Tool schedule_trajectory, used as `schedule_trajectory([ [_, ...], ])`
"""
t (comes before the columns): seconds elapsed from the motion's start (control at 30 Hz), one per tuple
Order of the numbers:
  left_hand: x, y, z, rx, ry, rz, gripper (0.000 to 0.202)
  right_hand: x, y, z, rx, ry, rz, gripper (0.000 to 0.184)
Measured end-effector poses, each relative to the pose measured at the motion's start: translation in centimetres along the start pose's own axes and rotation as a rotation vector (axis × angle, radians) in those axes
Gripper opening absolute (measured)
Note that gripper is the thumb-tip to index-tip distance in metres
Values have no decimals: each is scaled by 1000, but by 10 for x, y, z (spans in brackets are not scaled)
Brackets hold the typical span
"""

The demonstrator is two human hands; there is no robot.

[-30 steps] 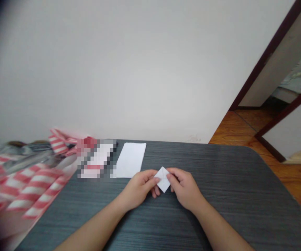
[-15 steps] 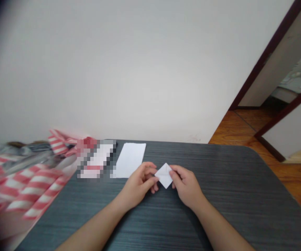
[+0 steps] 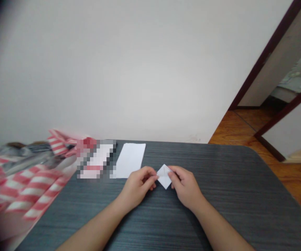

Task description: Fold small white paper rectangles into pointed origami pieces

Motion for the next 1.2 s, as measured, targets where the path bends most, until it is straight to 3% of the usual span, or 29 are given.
schedule_trajectory([
  [0.4,2,1,0,16,13,-27,19,-3,0,-2,-18,31,50,28],
  [0.93,2,-2,1,-37,45,96,11,-2,-2,-3,-41,16,49,30],
  [1.2,0,1,-1,-3,22,-28,26,-1,-1,-3,-41,14,62,31],
])
Point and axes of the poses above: each hand's wrist, its own z-axis away from the middle knuckle, its own y-axis out of the back of the hand, x = y × z, the point moved 6 cm from there along -z, towards the middle knuckle, and after that the axes turned 10 degrees about y, right-handed, at the moved point
